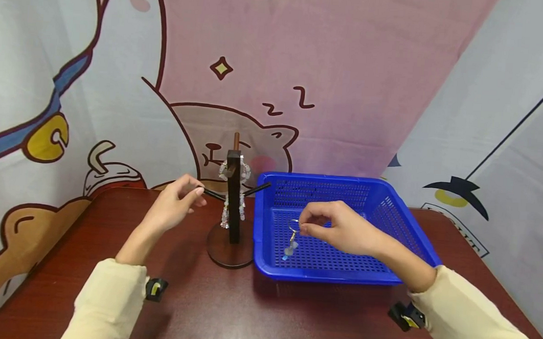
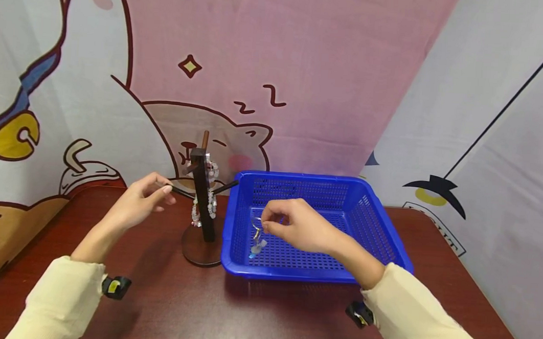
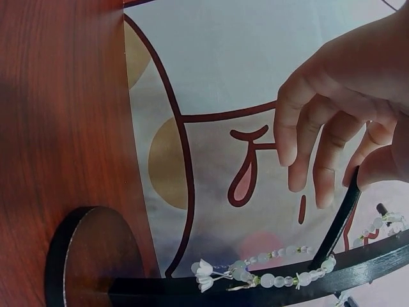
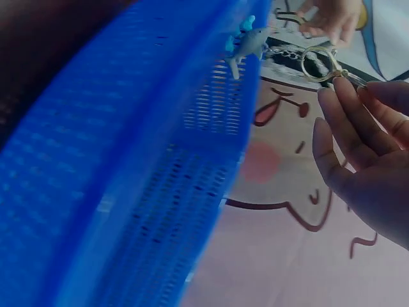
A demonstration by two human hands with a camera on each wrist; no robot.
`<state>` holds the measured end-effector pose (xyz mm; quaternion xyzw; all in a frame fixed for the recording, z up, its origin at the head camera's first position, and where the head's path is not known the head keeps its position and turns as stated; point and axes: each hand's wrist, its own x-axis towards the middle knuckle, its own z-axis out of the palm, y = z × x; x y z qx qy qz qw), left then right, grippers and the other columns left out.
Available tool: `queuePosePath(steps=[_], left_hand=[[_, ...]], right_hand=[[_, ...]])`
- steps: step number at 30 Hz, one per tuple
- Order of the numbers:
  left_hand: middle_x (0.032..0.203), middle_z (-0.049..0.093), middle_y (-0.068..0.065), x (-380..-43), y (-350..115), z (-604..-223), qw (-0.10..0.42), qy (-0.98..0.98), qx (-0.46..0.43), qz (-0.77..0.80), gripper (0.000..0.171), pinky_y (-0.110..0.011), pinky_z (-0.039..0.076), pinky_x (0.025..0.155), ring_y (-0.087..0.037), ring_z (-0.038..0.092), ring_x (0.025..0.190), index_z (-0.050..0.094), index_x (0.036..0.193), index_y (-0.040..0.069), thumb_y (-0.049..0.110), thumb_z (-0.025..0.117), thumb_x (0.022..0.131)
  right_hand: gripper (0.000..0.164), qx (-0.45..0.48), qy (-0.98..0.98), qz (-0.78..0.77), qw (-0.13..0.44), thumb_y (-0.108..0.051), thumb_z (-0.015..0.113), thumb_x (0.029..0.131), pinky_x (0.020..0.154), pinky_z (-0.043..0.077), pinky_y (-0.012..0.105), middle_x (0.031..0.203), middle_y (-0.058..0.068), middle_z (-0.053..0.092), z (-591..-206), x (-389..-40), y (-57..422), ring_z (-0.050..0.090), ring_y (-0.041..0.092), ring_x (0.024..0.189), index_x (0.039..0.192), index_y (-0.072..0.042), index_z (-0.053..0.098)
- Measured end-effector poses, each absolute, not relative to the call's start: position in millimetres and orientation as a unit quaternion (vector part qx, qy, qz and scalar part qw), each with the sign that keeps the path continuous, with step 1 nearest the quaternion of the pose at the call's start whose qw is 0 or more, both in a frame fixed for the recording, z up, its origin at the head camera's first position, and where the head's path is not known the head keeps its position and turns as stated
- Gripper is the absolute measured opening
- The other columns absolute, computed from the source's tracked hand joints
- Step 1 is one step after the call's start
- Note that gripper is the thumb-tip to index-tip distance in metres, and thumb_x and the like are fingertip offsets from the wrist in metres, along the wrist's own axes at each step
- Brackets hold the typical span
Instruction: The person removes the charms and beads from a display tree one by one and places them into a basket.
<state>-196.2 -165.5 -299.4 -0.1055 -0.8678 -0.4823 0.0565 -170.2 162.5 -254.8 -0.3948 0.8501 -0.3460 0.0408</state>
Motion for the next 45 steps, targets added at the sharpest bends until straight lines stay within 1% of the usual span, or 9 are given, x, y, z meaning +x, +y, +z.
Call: queuePosePath(steps=[4, 9, 15, 21, 28, 33, 40, 45], left_hand=[[0.088, 0.064, -0.019, -196.3, -165.3, -299.3, 0.056, -0.868, -0.104, -0.483, 0.017, -0.041, 0.049, 0.071, -0.025, 0.061, 0.082, 0.052, 0.106, 0.001, 0.014, 0.046, 0.097], [0.087, 0.064, -0.018, -196.2, -165.2, -299.3, 0.056, -0.868, -0.103, -0.482, 0.017, -0.039, 0.05, 0.069, -0.025, 0.061, 0.082, 0.052, 0.106, 0.001, 0.014, 0.046, 0.097], [0.086, 0.065, -0.017, -195.5, -165.6, -298.7, 0.054, -0.868, -0.103, -0.482, 0.017, -0.038, 0.049, 0.069, -0.025, 0.061, 0.082, 0.052, 0.107, 0.001, 0.014, 0.046, 0.097], [0.086, 0.065, -0.016, -195.4, -166.1, -299.0, 0.053, -0.869, -0.103, -0.481, 0.018, -0.037, 0.049, 0.069, -0.026, 0.061, 0.083, 0.052, 0.107, 0.001, 0.014, 0.046, 0.097], [0.085, 0.065, -0.015, -196.3, -166.1, -299.7, 0.053, -0.868, -0.108, -0.482, 0.017, -0.04, 0.05, 0.07, -0.026, 0.061, 0.083, 0.051, 0.107, 0.0, 0.013, 0.046, 0.097], [0.086, 0.064, -0.015, -196.3, -166.5, -299.3, 0.053, -0.868, -0.108, -0.482, 0.018, -0.043, 0.05, 0.072, -0.027, 0.061, 0.084, 0.051, 0.107, 0.0, 0.014, 0.046, 0.097], [0.087, 0.064, -0.016, -196.5, -167.3, -299.1, 0.05, -0.867, -0.109, -0.483, 0.018, -0.044, 0.05, 0.073, -0.028, 0.061, 0.085, 0.051, 0.108, 0.0, 0.014, 0.046, 0.097], [0.087, 0.064, -0.016, -196.9, -166.6, -298.7, 0.049, -0.868, -0.107, -0.483, 0.018, -0.045, 0.049, 0.074, -0.03, 0.061, 0.086, 0.051, 0.108, 0.0, 0.014, 0.046, 0.097]], right_hand=[[0.009, -0.392, 0.851, -0.346, 0.055, -0.002, 0.06, 0.086, 0.063, 0.046, 0.026, 0.077, -0.007, 0.061, -267.3, -169.5, 165.8, 0.06, 0.011, 0.072, 0.082, -0.009, 0.061], [0.008, -0.4, 0.846, -0.347, 0.062, -0.001, 0.06, 0.085, 0.061, 0.045, 0.024, 0.075, -0.008, 0.059, -277.9, -169.1, 166.6, 0.056, 0.008, 0.069, 0.081, -0.008, 0.061], [0.009, -0.4, 0.847, -0.345, 0.065, -0.002, 0.06, 0.085, 0.061, 0.046, 0.026, 0.075, -0.008, 0.059, -283.5, -168.9, 166.9, 0.054, 0.006, 0.069, 0.081, -0.01, 0.062], [0.009, -0.402, 0.845, -0.346, 0.064, -0.001, 0.06, 0.085, 0.062, 0.046, 0.026, 0.075, -0.006, 0.059, -285.5, -170.3, 166.2, 0.056, 0.008, 0.069, 0.082, -0.009, 0.061], [0.007, -0.392, 0.847, -0.351, 0.071, -0.004, 0.062, 0.085, 0.066, 0.046, 0.026, 0.079, -0.004, 0.061, -281.3, -172.8, 164.2, 0.056, 0.007, 0.073, 0.091, -0.009, 0.062], [0.01, -0.394, 0.846, -0.351, 0.071, -0.009, 0.062, 0.086, 0.068, 0.047, 0.027, 0.081, -0.005, 0.062, -274.7, -175.7, 160.8, 0.057, 0.008, 0.074, 0.096, -0.009, 0.062], [0.01, -0.396, 0.848, -0.345, 0.071, -0.01, 0.063, 0.087, 0.069, 0.047, 0.031, 0.081, -0.003, 0.062, -267.9, -180.7, 152.6, 0.056, 0.009, 0.073, 0.097, -0.009, 0.062], [0.01, -0.39, 0.851, -0.342, 0.08, -0.01, 0.063, 0.086, 0.066, 0.047, 0.028, 0.079, -0.004, 0.062, -265.4, -185.1, 146.3, 0.056, 0.009, 0.072, 0.096, -0.009, 0.062]])
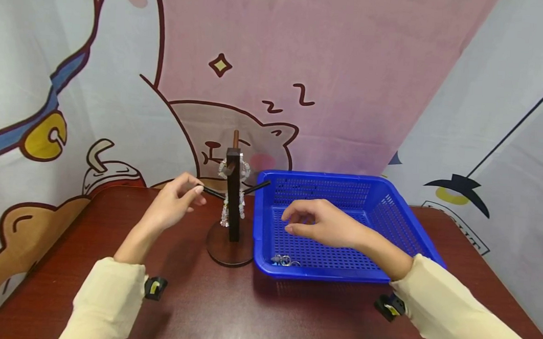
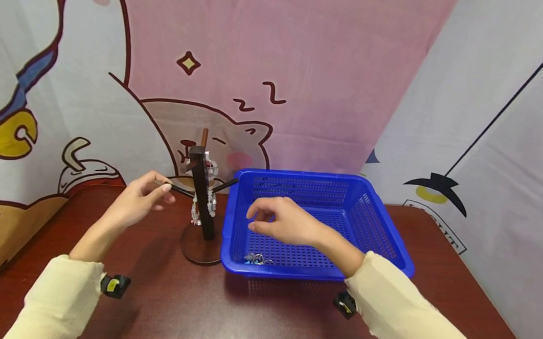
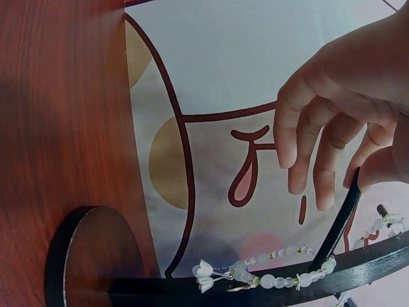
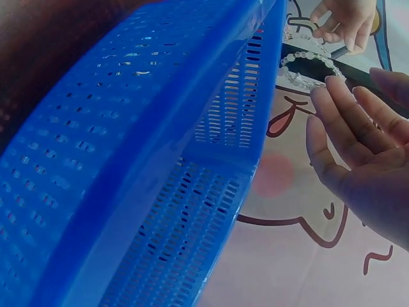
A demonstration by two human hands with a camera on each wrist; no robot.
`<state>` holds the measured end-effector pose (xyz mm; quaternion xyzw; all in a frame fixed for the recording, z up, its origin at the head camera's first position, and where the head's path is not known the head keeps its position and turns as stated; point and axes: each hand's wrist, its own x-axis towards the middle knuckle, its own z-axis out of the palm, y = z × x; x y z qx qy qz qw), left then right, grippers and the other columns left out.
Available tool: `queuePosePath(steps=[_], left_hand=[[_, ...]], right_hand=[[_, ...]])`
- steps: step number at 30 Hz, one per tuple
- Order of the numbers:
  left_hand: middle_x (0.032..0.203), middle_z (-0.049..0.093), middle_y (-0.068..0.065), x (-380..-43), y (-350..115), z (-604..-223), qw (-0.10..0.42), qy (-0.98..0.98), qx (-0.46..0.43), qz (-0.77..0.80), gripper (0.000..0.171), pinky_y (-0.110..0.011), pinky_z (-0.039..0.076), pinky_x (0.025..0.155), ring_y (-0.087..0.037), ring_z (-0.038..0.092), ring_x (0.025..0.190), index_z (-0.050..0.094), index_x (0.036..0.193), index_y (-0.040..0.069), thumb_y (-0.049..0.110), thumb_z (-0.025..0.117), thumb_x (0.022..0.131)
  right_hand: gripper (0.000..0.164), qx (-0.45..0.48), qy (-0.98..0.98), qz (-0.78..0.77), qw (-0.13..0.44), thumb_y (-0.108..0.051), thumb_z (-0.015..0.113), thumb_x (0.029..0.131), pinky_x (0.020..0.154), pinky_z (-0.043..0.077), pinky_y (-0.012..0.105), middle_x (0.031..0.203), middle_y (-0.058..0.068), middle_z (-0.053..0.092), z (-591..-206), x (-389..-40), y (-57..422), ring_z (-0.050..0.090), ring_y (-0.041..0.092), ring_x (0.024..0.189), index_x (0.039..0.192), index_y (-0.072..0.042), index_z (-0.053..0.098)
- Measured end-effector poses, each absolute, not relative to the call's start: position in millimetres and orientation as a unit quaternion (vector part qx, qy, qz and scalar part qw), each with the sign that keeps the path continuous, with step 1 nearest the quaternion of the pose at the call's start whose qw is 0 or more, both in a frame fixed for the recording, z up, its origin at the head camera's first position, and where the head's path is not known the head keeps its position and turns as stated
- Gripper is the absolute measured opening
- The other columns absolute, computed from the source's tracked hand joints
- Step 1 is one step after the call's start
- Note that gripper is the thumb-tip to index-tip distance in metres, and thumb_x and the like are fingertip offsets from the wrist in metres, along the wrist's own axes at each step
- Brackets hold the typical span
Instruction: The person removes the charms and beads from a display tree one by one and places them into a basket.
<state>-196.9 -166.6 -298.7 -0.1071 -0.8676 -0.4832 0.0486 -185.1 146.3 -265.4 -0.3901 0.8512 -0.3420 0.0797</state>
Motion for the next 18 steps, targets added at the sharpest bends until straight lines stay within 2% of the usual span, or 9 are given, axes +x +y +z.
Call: queuePosePath(steps=[4, 9, 18], left_hand=[[0.087, 0.064, -0.016, -197.5, -166.3, -298.4, 0.049, -0.868, -0.107, -0.482, 0.018, -0.041, 0.05, 0.072, -0.032, 0.061, 0.086, 0.051, 0.107, 0.0, 0.013, 0.046, 0.097], [0.087, 0.064, -0.015, -198.0, -166.5, -298.3, 0.048, -0.869, -0.104, -0.481, 0.018, -0.037, 0.05, 0.07, -0.028, 0.062, 0.084, 0.051, 0.107, 0.0, 0.013, 0.046, 0.097], [0.086, 0.064, -0.015, -198.7, -166.8, -299.4, 0.049, -0.868, -0.109, -0.481, 0.017, -0.045, 0.049, 0.073, -0.028, 0.062, 0.084, 0.051, 0.106, -0.001, 0.012, 0.046, 0.097]], right_hand=[[0.012, -0.387, 0.853, -0.339, 0.091, -0.01, 0.064, 0.085, 0.064, 0.047, 0.027, 0.08, -0.003, 0.063, -263.4, -190.0, 140.6, 0.057, 0.009, 0.072, 0.097, -0.009, 0.062], [0.013, -0.394, 0.851, -0.333, 0.098, -0.011, 0.063, 0.086, 0.069, 0.048, 0.029, 0.083, -0.003, 0.063, -260.7, -196.8, 132.4, 0.058, 0.01, 0.078, 0.098, -0.007, 0.063], [0.018, -0.394, 0.858, -0.313, 0.099, -0.013, 0.063, 0.086, 0.072, 0.046, 0.029, 0.082, -0.003, 0.063, -258.6, -208.7, 112.2, 0.057, 0.01, 0.08, 0.101, -0.004, 0.064]])
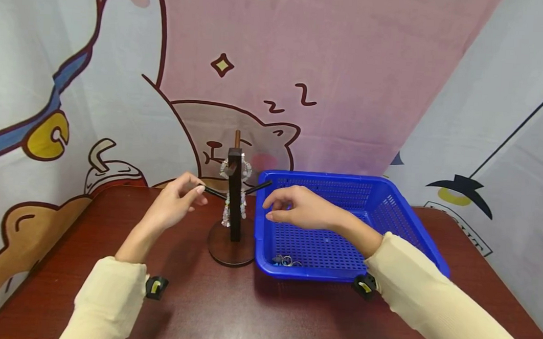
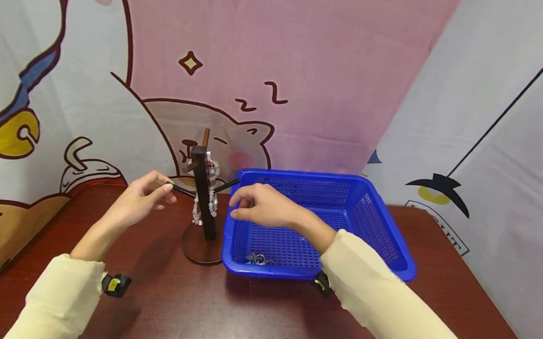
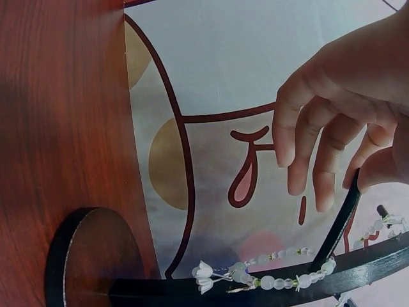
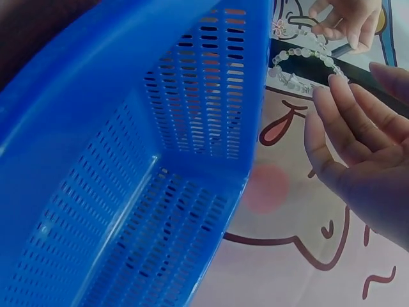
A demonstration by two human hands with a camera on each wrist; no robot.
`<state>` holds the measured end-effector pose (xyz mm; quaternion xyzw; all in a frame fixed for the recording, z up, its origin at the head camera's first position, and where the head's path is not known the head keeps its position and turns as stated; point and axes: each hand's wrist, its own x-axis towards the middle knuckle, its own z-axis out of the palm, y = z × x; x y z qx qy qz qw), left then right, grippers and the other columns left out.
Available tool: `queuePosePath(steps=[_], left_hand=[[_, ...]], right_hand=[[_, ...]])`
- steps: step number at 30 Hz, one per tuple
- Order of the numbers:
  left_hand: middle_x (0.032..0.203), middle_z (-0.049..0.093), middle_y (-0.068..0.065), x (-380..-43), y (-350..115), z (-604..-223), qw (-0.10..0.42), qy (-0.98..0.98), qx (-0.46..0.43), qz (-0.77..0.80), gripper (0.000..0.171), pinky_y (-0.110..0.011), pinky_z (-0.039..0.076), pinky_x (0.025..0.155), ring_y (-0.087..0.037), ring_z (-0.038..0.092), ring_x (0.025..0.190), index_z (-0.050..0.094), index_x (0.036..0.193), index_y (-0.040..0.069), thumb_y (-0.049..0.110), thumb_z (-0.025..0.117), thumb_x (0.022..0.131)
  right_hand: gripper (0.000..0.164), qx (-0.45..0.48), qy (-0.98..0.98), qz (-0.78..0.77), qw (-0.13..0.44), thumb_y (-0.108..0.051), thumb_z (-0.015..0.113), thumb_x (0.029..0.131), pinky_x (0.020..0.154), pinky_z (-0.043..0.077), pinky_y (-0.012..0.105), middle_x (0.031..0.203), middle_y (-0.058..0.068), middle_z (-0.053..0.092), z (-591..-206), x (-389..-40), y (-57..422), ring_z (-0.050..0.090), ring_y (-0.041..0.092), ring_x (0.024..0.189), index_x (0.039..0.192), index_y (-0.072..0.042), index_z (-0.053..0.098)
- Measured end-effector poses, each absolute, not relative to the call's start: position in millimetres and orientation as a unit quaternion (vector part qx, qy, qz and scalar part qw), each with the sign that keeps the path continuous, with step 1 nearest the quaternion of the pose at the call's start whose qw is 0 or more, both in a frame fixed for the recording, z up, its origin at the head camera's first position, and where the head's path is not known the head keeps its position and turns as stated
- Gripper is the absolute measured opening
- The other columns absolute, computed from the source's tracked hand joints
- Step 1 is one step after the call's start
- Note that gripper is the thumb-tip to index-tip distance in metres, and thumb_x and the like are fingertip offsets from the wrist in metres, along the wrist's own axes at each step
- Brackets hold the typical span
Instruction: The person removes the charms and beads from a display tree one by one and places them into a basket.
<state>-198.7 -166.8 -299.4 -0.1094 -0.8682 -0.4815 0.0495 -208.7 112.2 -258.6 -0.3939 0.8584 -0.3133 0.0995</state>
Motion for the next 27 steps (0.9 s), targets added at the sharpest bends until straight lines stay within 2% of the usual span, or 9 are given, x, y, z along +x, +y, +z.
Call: queuePosePath(steps=[6, 11, 20, 23, 27], left_hand=[[0.086, 0.064, -0.015, -198.9, -166.8, -299.5, 0.049, -0.868, -0.11, -0.482, 0.016, -0.041, 0.05, 0.071, -0.027, 0.062, 0.083, 0.051, 0.106, 0.0, 0.012, 0.046, 0.096], [0.085, 0.064, -0.015, -199.1, -166.7, -299.2, 0.051, -0.868, -0.11, -0.481, 0.015, -0.039, 0.05, 0.07, -0.026, 0.062, 0.082, 0.051, 0.105, 0.0, 0.011, 0.046, 0.096], [0.084, 0.065, -0.015, -199.9, -167.0, -299.7, 0.054, -0.866, -0.111, -0.484, 0.014, -0.041, 0.05, 0.07, -0.027, 0.062, 0.082, 0.052, 0.104, 0.0, 0.011, 0.047, 0.096], [0.084, 0.065, -0.014, -200.0, -167.1, -300.0, 0.053, -0.866, -0.111, -0.484, 0.014, -0.039, 0.05, 0.07, -0.026, 0.062, 0.082, 0.052, 0.104, 0.001, 0.011, 0.047, 0.096], [0.084, 0.065, -0.014, -199.9, -167.4, -300.0, 0.053, -0.867, -0.109, -0.484, 0.014, -0.04, 0.05, 0.07, -0.025, 0.062, 0.082, 0.052, 0.104, 0.001, 0.011, 0.047, 0.096]], right_hand=[[0.018, -0.393, 0.861, -0.307, 0.102, -0.014, 0.063, 0.085, 0.071, 0.045, 0.027, 0.077, -0.004, 0.062, -259.9, -214.5, 99.5, 0.055, 0.008, 0.074, 0.102, -0.006, 0.064], [0.018, -0.394, 0.864, -0.296, 0.1, -0.014, 0.062, 0.086, 0.066, 0.043, 0.025, 0.074, 0.002, 0.064, -261.7, -219.1, 89.9, 0.054, 0.007, 0.067, 0.101, -0.005, 0.064], [0.015, -0.389, 0.855, -0.324, 0.115, -0.009, 0.063, 0.085, 0.059, 0.043, 0.023, 0.072, 0.008, 0.065, -268.5, -225.2, 77.3, 0.062, 0.021, 0.068, 0.098, -0.002, 0.064], [0.012, -0.38, 0.853, -0.338, 0.121, -0.008, 0.062, 0.085, 0.058, 0.044, 0.022, 0.072, 0.009, 0.065, -272.3, -226.5, 74.3, 0.062, 0.023, 0.068, 0.096, -0.002, 0.064], [0.01, -0.372, 0.855, -0.343, 0.112, -0.011, 0.062, 0.086, 0.058, 0.048, 0.023, 0.069, 0.005, 0.064, -276.5, -227.5, 70.4, 0.062, 0.018, 0.065, 0.091, -0.003, 0.065]])
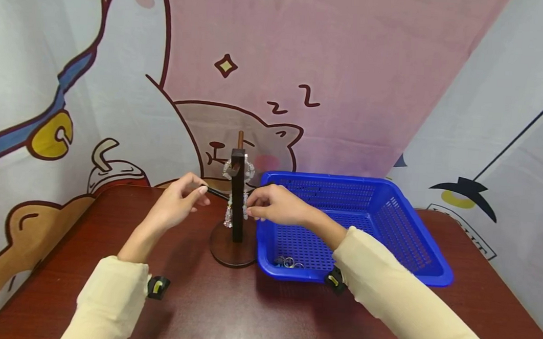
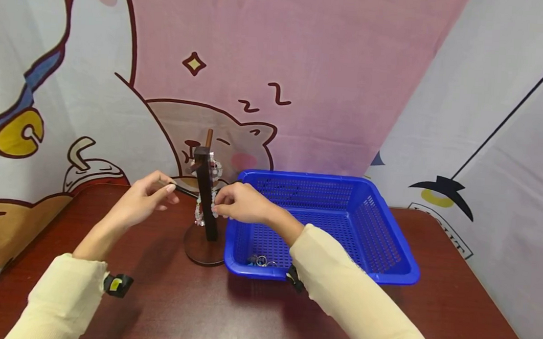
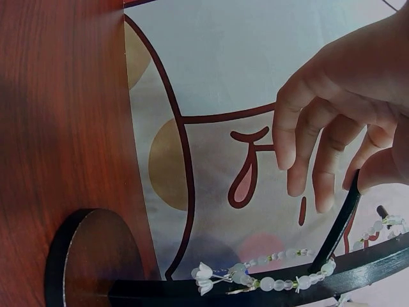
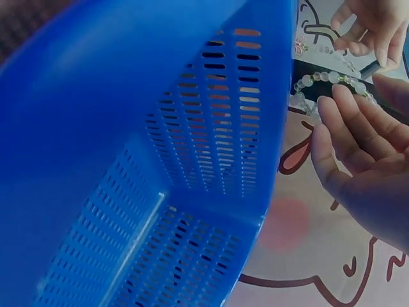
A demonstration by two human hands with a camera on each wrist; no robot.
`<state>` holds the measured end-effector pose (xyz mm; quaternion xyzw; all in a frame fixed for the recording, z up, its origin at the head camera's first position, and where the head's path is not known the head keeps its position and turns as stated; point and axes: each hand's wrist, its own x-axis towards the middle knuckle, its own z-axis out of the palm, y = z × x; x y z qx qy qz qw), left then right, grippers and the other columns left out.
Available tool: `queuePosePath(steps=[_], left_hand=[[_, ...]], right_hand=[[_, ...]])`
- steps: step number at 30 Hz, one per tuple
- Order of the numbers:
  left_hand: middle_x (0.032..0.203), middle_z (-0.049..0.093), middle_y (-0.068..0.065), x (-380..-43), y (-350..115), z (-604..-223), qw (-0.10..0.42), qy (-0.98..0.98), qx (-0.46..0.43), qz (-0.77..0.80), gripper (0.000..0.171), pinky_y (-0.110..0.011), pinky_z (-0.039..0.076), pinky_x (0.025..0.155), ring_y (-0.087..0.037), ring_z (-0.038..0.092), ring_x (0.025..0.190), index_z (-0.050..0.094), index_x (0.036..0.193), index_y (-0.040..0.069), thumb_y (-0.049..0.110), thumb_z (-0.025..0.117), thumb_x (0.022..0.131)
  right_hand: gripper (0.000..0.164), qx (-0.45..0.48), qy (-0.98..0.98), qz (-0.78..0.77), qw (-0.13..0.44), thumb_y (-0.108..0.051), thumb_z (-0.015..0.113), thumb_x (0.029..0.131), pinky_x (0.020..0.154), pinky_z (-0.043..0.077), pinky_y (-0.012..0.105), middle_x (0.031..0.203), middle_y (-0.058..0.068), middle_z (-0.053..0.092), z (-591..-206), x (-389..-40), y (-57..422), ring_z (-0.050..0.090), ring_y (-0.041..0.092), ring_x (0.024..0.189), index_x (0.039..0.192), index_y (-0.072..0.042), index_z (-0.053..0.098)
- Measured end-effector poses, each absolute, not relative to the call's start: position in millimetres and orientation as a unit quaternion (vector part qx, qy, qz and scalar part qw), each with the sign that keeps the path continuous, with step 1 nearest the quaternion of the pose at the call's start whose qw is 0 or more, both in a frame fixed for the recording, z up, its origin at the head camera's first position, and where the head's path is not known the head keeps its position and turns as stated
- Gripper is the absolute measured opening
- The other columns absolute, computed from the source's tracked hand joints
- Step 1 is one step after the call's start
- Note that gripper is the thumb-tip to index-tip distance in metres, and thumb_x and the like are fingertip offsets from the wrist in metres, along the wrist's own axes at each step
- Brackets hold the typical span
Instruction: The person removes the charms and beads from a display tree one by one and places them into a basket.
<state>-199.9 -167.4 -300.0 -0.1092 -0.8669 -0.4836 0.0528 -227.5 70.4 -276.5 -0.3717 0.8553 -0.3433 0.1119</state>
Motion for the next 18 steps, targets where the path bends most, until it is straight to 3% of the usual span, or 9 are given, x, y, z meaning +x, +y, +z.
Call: queuePosePath(steps=[11, 18], left_hand=[[0.085, 0.064, -0.014, -198.9, -167.2, -300.3, 0.049, -0.867, -0.108, -0.484, 0.015, -0.041, 0.05, 0.071, -0.025, 0.062, 0.082, 0.051, 0.105, 0.001, 0.012, 0.047, 0.096], [0.085, 0.064, -0.014, -198.4, -167.3, -299.9, 0.048, -0.865, -0.109, -0.488, 0.015, -0.045, 0.049, 0.072, -0.03, 0.061, 0.084, 0.051, 0.106, 0.001, 0.012, 0.047, 0.096]], right_hand=[[0.016, -0.369, 0.869, -0.322, 0.068, -0.016, 0.061, 0.088, 0.054, 0.045, 0.021, 0.063, 0.005, 0.062, -284.1, -225.6, 63.8, 0.058, 0.012, 0.056, 0.078, -0.004, 0.066], [0.019, -0.36, 0.873, -0.325, 0.058, -0.015, 0.059, 0.089, 0.053, 0.045, 0.021, 0.061, 0.003, 0.061, -286.1, -226.1, 62.8, 0.06, 0.019, 0.057, 0.077, -0.003, 0.066]])
